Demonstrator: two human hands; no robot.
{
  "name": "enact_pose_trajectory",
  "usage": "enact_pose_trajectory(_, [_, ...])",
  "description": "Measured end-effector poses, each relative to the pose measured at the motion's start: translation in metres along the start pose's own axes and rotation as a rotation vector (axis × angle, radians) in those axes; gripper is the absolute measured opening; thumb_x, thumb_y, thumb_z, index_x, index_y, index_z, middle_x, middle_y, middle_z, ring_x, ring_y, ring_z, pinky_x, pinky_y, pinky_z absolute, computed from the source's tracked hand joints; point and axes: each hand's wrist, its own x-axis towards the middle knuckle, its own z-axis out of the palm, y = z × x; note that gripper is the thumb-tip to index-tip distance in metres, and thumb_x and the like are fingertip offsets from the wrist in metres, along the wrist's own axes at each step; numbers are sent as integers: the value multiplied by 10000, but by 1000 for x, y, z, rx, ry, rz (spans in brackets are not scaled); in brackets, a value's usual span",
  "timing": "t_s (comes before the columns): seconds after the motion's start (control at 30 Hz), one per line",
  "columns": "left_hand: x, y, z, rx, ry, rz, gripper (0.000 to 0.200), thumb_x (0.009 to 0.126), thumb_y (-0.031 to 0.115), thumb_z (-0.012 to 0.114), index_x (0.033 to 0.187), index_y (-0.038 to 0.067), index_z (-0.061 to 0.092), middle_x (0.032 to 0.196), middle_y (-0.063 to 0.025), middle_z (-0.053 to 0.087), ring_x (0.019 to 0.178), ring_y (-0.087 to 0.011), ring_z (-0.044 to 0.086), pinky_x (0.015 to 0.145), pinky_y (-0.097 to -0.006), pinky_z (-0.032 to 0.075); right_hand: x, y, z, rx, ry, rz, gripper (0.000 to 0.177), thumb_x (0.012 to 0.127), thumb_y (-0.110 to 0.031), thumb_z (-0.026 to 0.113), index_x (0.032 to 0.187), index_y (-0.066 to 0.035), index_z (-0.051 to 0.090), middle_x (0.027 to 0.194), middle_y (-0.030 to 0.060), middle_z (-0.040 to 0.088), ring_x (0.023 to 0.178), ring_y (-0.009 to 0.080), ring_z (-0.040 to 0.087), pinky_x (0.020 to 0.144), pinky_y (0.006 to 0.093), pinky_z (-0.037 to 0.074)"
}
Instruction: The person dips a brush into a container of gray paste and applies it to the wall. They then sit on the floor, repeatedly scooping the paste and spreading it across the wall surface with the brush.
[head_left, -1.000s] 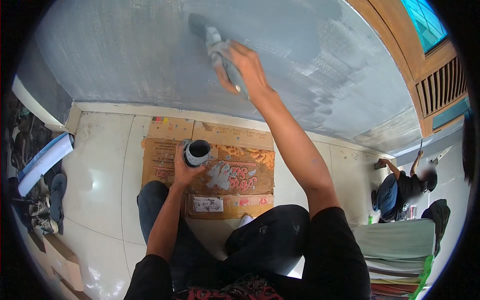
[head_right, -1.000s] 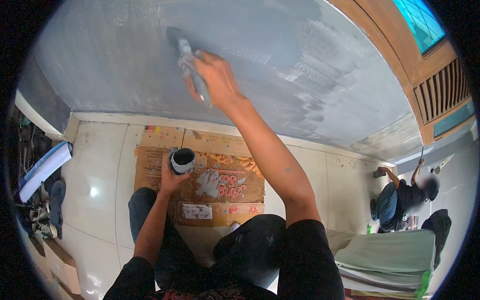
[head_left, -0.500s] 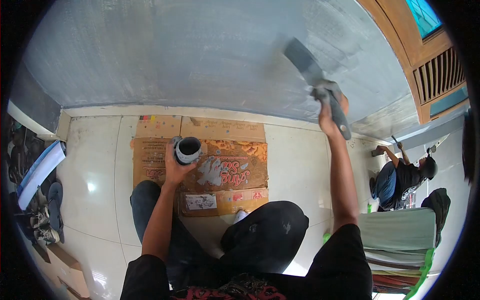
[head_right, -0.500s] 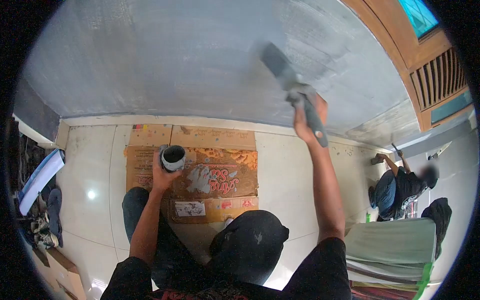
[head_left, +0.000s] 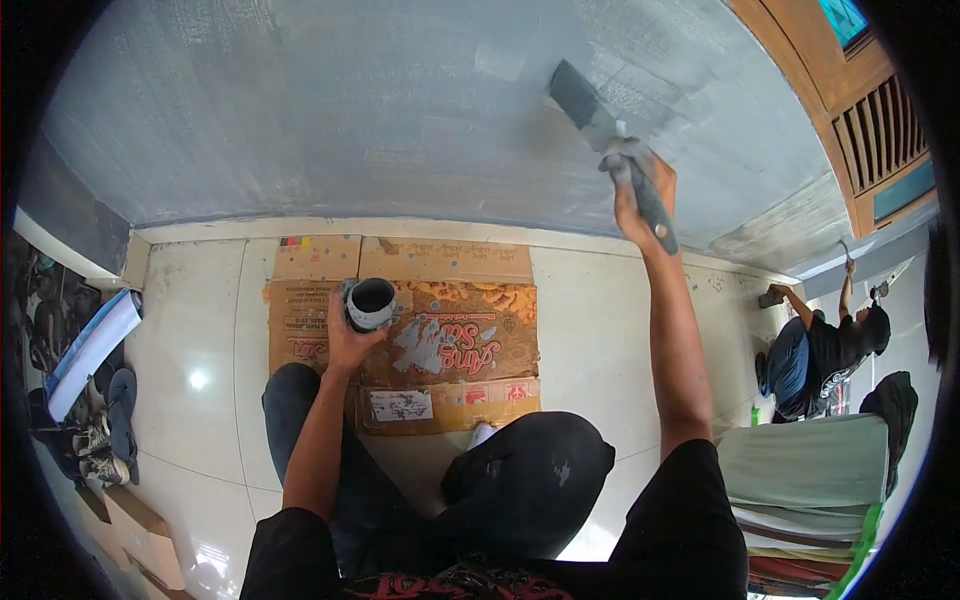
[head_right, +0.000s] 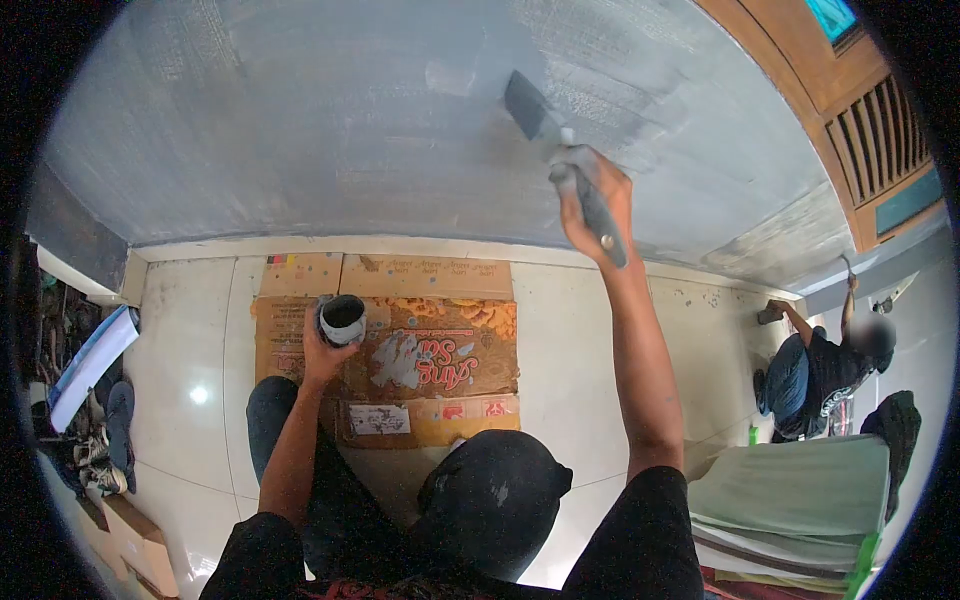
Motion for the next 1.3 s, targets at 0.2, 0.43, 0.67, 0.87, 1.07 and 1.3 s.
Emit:
enact_pose_trajectory(0.2, [-1,0,2,-59,22,-8,756,623,63,864,1296,35,520,1195,-120,563,1138,-288,594,985,-431,483,22,-19,34,-8,-41,-177,97,947,-78,603,960,-14,675,835,130,675,734,301,675,696,333,531])
enact_pose_trajectory(0.43, [3,-9,-1,-36,56,13,766,632,88,871,1305,30,508,1206,-133,555,1145,-294,586,973,-432,483,-6,2,5,-152,117,93,180,861,22,604,1008,-51,677,852,161,685,721,319,685,676,384,545])
enact_pose_trajectory(0.67, [3,-1,-3,-46,22,8,757,640,107,882,1291,29,505,1170,-132,551,1117,-298,588,957,-437,487,43,-70,104,353,-51,-136,187,884,-113,649,1053,-39,679,958,150,704,828,270,701,739,371,566])
enact_pose_trajectory(0.87, [1,-6,-8,-27,59,23,738,648,108,881,1279,33,505,1160,-117,557,1097,-285,596,942,-425,494,104,-105,178,321,-158,-319,357,761,42,644,1106,-37,684,996,176,694,832,336,700,741,387,596])
enact_pose_trajectory(1.07, [3,10,-11,-72,53,-14,740,665,118,875,1294,28,497,1180,-127,552,1116,-284,589,952,-427,492,30,-8,83,-144,52,-181,302,796,14,646,1091,-35,685,952,171,705,790,308,708,710,402,577])
enact_pose_trajectory(1.3, [6,5,-12,-48,57,27,807,662,125,880,1347,21,465,1199,-141,544,1132,-304,584,975,-438,482,-39,7,-20,-174,-27,128,148,914,-73,592,1021,-21,679,798,150,675,755,298,699,705,381,555])
